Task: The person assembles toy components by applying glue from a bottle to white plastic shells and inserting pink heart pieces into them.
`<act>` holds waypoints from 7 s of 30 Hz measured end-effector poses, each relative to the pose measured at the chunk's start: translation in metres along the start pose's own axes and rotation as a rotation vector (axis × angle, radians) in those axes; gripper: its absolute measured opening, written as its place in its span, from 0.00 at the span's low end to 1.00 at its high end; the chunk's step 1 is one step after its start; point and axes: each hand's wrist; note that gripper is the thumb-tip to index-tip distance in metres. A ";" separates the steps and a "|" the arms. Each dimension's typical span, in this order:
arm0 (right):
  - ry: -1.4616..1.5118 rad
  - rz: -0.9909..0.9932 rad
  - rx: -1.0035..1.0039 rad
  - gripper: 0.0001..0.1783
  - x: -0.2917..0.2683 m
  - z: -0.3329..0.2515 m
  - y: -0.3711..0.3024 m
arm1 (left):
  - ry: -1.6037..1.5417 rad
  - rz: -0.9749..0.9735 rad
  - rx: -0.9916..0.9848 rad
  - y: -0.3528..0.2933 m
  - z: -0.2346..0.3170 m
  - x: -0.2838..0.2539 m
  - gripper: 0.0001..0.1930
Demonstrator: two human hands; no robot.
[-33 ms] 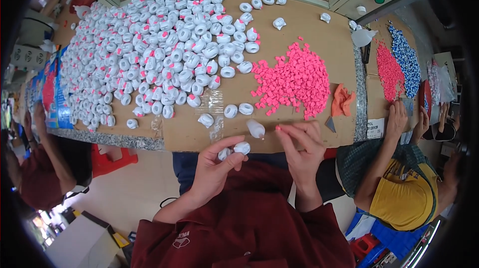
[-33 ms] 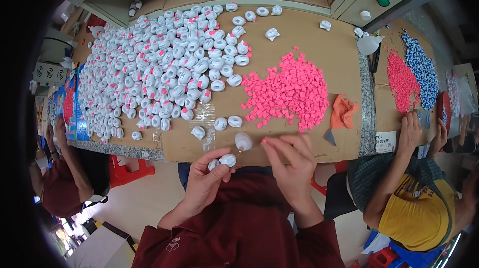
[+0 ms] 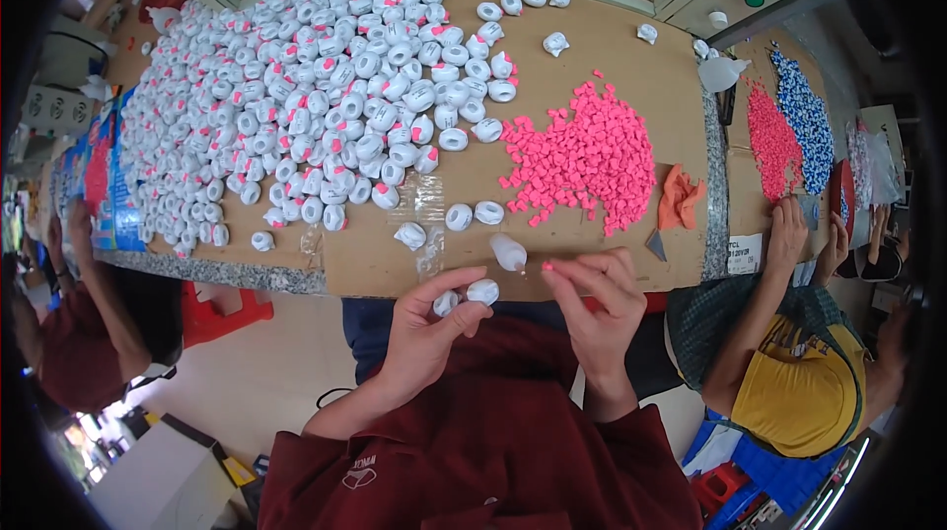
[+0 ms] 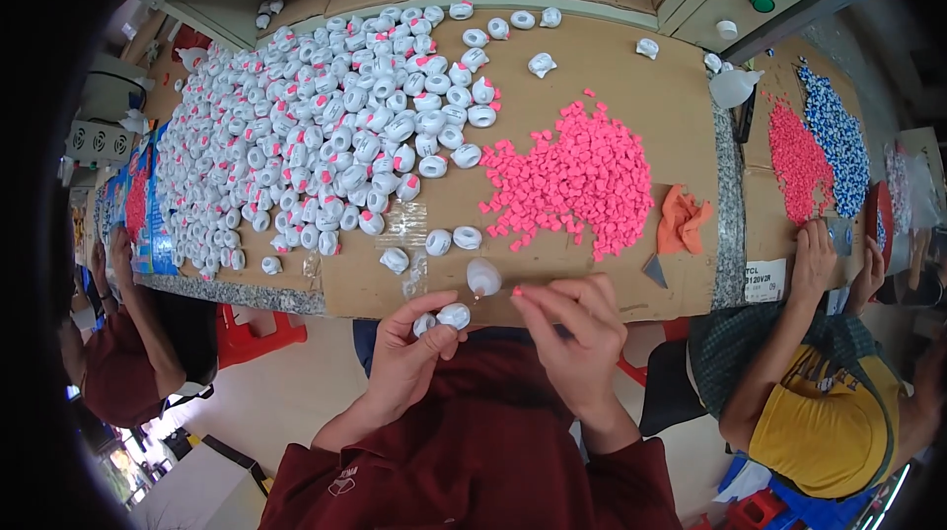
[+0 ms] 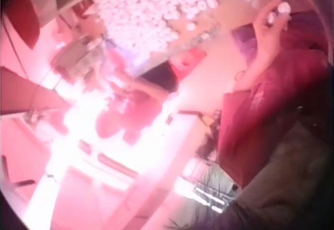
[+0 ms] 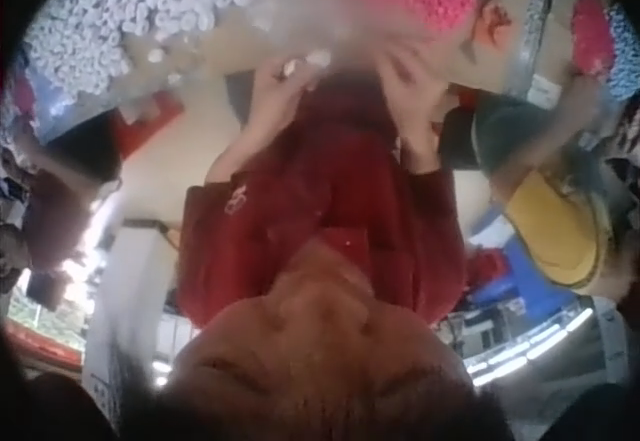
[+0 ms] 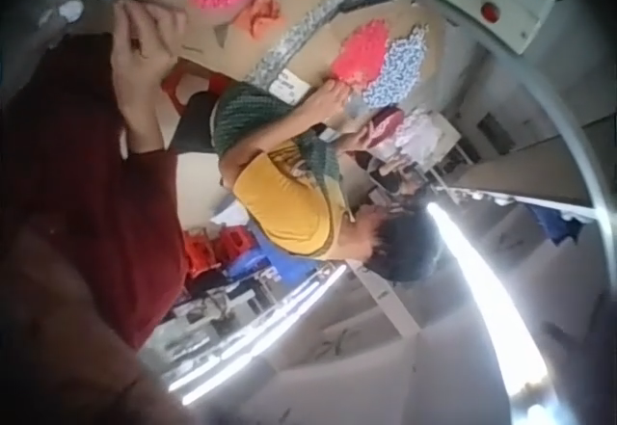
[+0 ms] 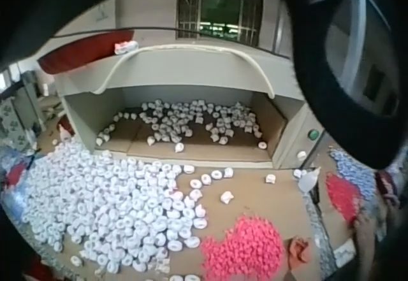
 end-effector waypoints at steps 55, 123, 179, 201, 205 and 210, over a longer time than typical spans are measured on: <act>0.423 -0.208 -0.007 0.22 -0.007 0.001 -0.018 | 0.153 -0.104 0.024 0.004 0.031 -0.002 0.19; -0.156 -0.060 -0.177 0.08 0.023 0.022 0.027 | 0.406 0.001 0.150 -0.001 0.023 0.000 0.15; 0.348 -0.153 0.083 0.07 0.026 -0.015 -0.029 | 0.665 -0.130 0.433 0.004 0.002 0.000 0.13; 0.472 0.089 0.111 0.18 0.039 -0.005 -0.017 | 1.498 0.319 0.964 0.040 0.038 0.001 0.17; 0.518 -0.060 0.243 0.17 0.014 -0.010 -0.019 | 1.170 0.121 0.887 0.024 0.040 -0.004 0.18; 0.356 -0.185 -0.085 0.18 0.001 -0.004 -0.012 | 0.603 0.024 0.437 0.012 0.038 0.002 0.17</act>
Point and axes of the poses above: each hand's wrist, its own y-axis towards the middle knuckle, its own x-axis out of the palm, z = x × y, and after that the axes turned 10 degrees about -y, right-handed
